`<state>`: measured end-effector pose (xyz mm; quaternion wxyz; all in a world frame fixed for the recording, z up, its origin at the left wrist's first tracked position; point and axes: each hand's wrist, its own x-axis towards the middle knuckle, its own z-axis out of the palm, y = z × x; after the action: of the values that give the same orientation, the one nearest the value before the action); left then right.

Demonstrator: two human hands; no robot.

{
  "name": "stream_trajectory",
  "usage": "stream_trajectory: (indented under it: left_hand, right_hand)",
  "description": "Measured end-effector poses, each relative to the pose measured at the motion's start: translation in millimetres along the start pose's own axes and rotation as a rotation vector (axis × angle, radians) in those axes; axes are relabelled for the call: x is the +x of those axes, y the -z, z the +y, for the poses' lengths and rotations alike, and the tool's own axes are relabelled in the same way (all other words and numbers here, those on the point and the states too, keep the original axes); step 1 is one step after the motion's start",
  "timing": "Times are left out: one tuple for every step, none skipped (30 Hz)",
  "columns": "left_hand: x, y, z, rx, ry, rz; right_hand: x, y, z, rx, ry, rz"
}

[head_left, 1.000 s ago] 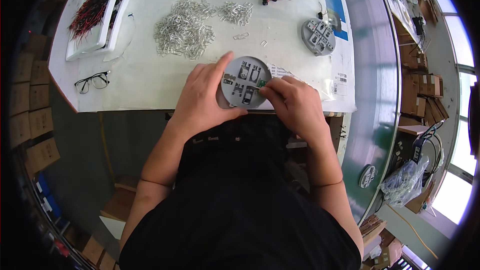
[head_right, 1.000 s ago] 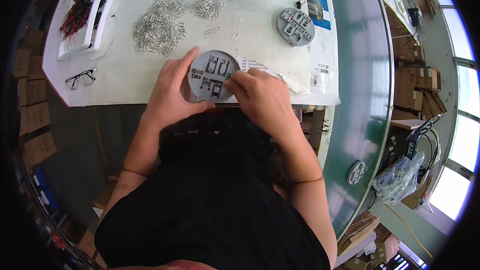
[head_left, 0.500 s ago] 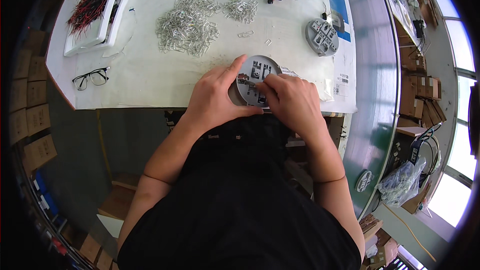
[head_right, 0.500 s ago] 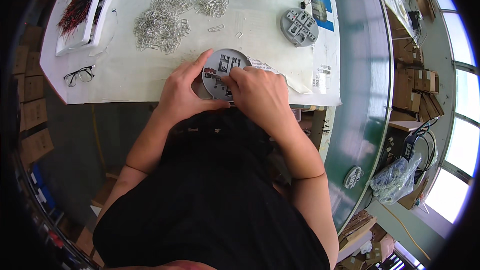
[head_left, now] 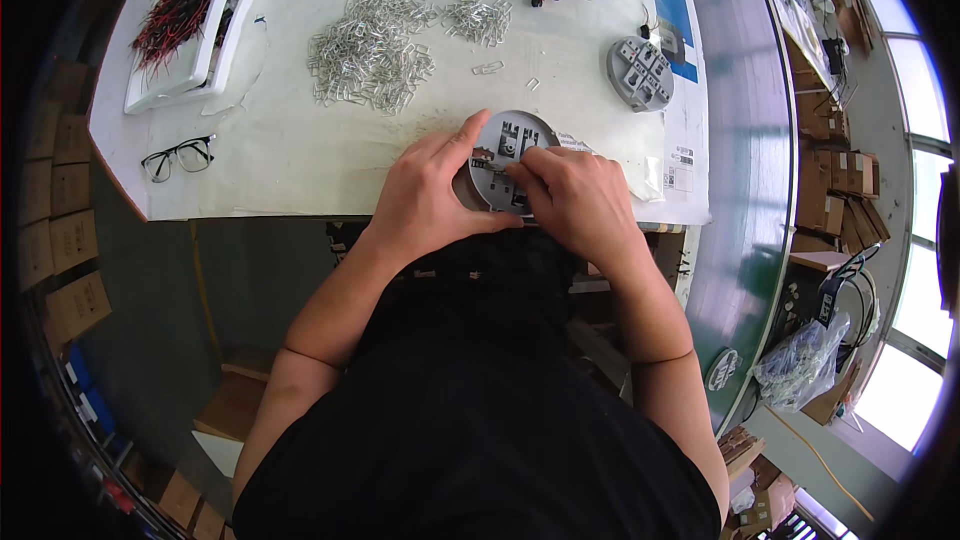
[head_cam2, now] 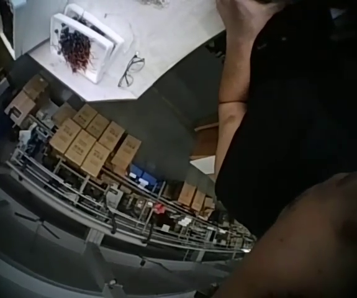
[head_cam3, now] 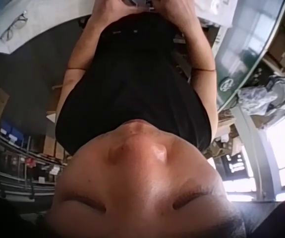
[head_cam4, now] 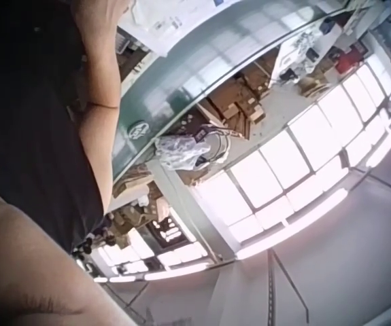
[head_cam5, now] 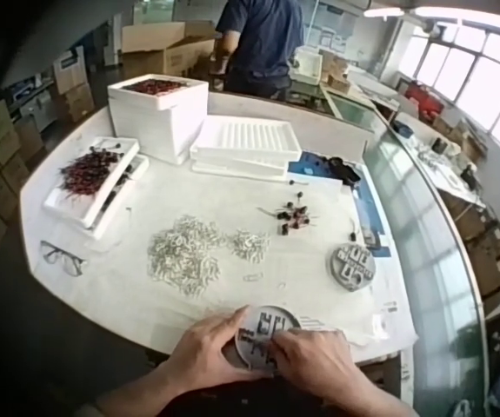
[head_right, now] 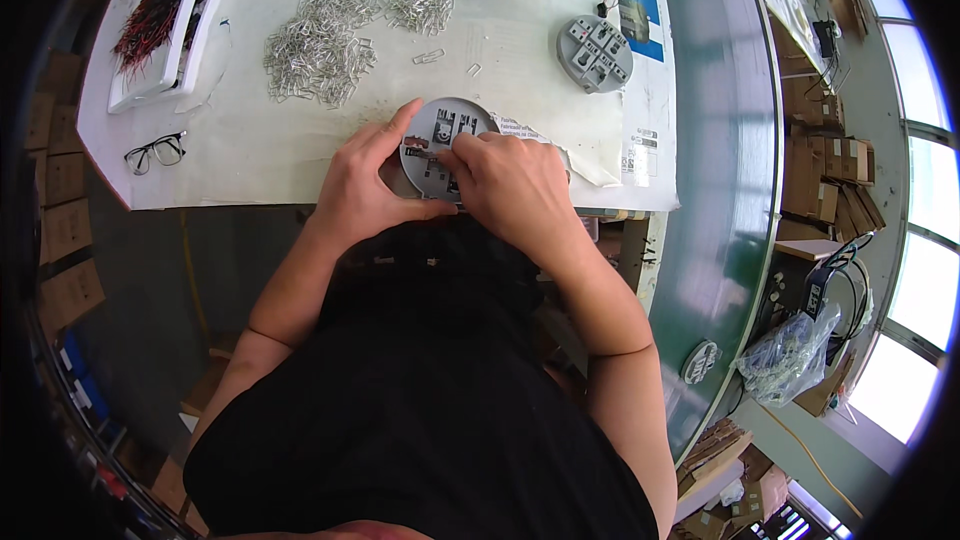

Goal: Manually assemble small electronic components into a circular base using precision tools.

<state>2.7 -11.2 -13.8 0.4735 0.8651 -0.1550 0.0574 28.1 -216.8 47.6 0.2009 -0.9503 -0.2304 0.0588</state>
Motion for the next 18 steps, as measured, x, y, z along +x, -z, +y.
stream_trajectory:
  left_hand:
    - [0, 0, 0, -0.008, -0.003, 0.001]
    - [0, 0, 0, -0.017, -0.006, 0.001]
    - [1, 0, 0, -0.018, -0.007, -0.001]
    - [1, 0, 1, -0.021, -0.009, 0.003]
    - [1, 0, 1, -0.024, -0.011, 0.006]
    - [1, -1, 1, -0.028, -0.013, 0.01]
    - [1, -1, 1, -0.029, -0.014, 0.009]
    - [0, -1, -1, -0.047, -0.018, 0.015]
    - [0, -1, -2, -0.064, -0.022, 0.022]
    - [0, -1, -2, -0.08, -0.026, 0.03]
    - [0, -1, -2, -0.08, -0.027, 0.03]
    - [0, 0, -1, -0.078, -0.013, 0.016]
    - [0, 1, 0, -0.075, 0.002, 0.001]
    - [0, 1, 0, -0.072, 0.018, -0.013]
    - [0, 1, 0, -0.072, 0.018, -0.012]
    - [0, 0, -1, -0.07, 0.01, -0.006]
    - [0, 0, -1, -0.069, 0.002, 0.0]
    - [0, 0, -1, -0.068, -0.006, 0.005]
  right_hand:
    - [1, 1, -1, -0.013, 0.01, 0.004]
    - [1, 1, -2, -0.026, 0.019, 0.009]
    - [1, 1, -3, -0.039, 0.027, 0.013]
    - [2, 1, -3, -0.039, 0.025, 0.014]
    - [4, 0, -2, -0.044, 0.038, 0.009]
    - [5, -1, -2, -0.049, 0.052, 0.004]
    - [6, -1, -1, -0.055, 0.065, -0.001]
    - [5, -2, 1, -0.056, 0.064, 0.0]
    - [5, -2, 3, -0.036, 0.057, -0.005]
    - [4, -3, 6, -0.015, 0.052, -0.01]
    - [3, -3, 7, 0.005, 0.046, -0.016]
    - [3, -2, 7, 0.004, 0.047, -0.015]
    - [2, -2, 8, 0.008, 0.045, -0.015]
    - [2, -2, 7, 0.011, 0.043, -0.015]
    - [2, -2, 7, 0.014, 0.041, -0.016]
    - [2, -2, 7, 0.015, 0.042, -0.015]
    - [2, -2, 7, 0.016, 0.043, -0.017]
    - [3, -2, 7, 0.018, 0.044, -0.019]
